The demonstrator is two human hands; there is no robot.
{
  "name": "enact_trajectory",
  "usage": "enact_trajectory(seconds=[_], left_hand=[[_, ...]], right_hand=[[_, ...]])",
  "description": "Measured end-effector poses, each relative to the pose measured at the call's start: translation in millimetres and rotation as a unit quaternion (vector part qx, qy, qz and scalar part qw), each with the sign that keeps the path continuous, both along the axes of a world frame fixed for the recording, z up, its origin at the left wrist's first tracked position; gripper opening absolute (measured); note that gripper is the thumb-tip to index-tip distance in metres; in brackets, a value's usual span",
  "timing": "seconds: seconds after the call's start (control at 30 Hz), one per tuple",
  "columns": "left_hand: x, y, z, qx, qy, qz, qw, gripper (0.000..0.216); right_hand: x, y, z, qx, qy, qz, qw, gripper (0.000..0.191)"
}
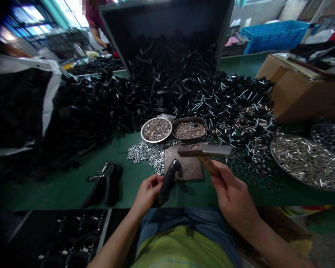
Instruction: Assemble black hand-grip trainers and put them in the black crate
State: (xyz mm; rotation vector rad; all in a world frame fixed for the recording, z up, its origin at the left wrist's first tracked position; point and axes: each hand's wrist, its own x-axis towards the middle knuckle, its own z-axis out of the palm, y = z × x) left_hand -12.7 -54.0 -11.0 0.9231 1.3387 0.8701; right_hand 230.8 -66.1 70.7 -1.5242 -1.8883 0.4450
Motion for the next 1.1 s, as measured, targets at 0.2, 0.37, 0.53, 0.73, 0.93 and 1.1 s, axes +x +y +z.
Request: enact_trajectory(seconds=[0.2, 0.37, 0.53, 0.73, 0.93, 1.1], left_hand=[[-0.4, 2.7, 0.7, -0.014, 0.008, 0.004, 1.000, 0.023], [-0.4, -1.9, 4.5, -0.059, -0.064, -0.022, 0.996, 0.029], [6.3, -10.1, 2.4, -0.101, -0.105, -0.053, 0.988, 0.041], [10.1, -15.3, -10.7, -0.019, 0.032, -0.065, 0.997, 0.038], [-1.5, -27.7, -11.6, 0.136, 0.244, -0.062, 0.958, 0.015], [-0.9, -28.7, -17.9, 0.163, 0.301, -0.047, 0.938, 0.016]], right_hand=[[-1.1, 2.9, -11.3, -0.096, -0.028, 0.060, 0.993, 0.027], [4.4, 3.1, -1.4, -0.078, -0.009, -0.001, 0.997, 0.027], [7.5, 5.4, 0.7, -0.066, -0.008, -0.012, 0.998, 0.027], [2.1, 9.4, -0.3, -0.076, -0.020, 0.029, 0.996, 0.029], [-8.2, 11.3, 8.7, -0.053, -0.030, 0.086, 0.994, 0.029], [-16.6, 10.7, 1.8, -0.044, -0.046, 0.105, 0.992, 0.031]])
